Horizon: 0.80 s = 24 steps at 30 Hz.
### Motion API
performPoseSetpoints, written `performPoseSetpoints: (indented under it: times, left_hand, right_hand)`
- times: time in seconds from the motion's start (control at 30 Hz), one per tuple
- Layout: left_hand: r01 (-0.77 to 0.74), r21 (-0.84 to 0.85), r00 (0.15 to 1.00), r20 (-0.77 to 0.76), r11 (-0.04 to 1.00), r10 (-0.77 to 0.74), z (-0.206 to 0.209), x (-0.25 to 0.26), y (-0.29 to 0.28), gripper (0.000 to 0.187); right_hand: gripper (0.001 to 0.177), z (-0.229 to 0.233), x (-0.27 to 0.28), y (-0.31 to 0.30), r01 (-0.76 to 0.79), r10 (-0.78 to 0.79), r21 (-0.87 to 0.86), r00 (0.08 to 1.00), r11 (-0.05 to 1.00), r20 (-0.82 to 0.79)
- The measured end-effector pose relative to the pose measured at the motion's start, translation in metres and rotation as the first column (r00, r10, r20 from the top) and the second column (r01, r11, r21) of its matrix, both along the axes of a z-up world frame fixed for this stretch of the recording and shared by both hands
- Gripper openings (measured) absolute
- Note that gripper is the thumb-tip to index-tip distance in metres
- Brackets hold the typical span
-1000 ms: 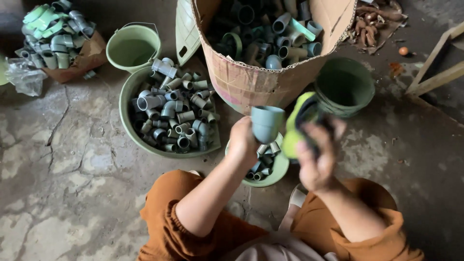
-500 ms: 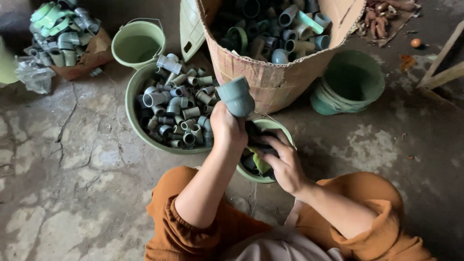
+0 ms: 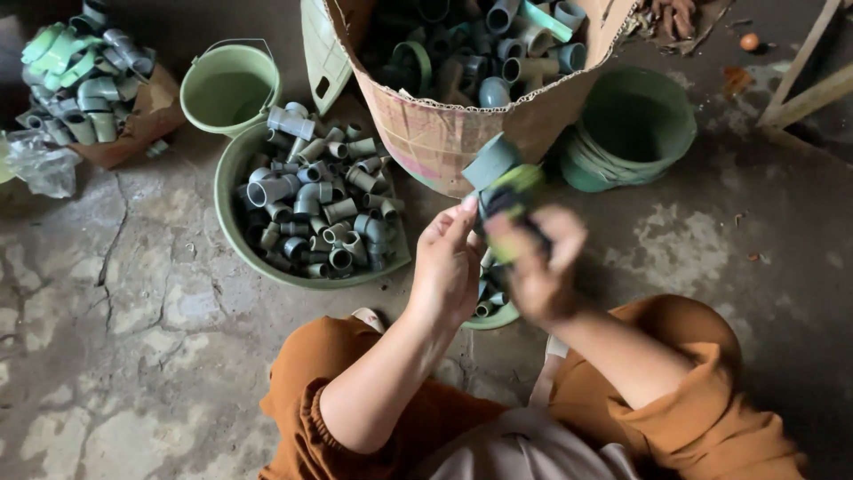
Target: The person sits on the floor and wipes small grey plastic pipe fittings with a green and black sponge. They pick each fitting from a green basin, wipe it, and place it into a cardboard box.
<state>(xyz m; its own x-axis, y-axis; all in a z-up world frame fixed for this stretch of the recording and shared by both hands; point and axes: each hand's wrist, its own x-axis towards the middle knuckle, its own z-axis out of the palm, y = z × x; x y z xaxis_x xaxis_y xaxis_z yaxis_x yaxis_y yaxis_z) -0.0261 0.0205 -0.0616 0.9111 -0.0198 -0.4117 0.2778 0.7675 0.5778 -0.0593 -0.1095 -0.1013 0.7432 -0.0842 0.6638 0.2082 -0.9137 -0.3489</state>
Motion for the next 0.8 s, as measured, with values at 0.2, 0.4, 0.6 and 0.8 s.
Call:
performPoseSetpoints:
  times: [0.2, 0.4, 0.6, 0.8]
  left_hand:
    - [-0.002, 0.121, 0.991, 0.134, 0.993, -0.014, -0.017, 0.002, 0.002, 0.011]
    - [-0.036, 0.275, 0.969, 0.245, 0.961, -0.034, -0.001, -0.011, -0.001, 0.017]
    - [0.009, 0.546, 0.933, 0.297, 0.838, -0.203, 0.028, -0.027, 0.001, 0.039]
    - [0.047, -0.089, 0.997, -0.054, 0.995, -0.052, 0.020, -0.005, 0.002, 0.049]
  right_hand:
    - [0.028, 0.038, 0.013, 0.002, -0.151, 0.247, -0.292, 0.912, 0.945, 0.327]
    - [0.026, 0.044, 0.008, 0.019, -0.224, 0.276, -0.199, 0.914, 0.954, 0.298]
    - [0.030, 0.057, 0.006, 0.013, -0.149, 0.218, -0.219, 0.915, 0.964, 0.339]
    - [0.012, 0.005, 0.002, 0.009, -0.237, 0.342, -0.299, 0.860, 0.924, 0.378]
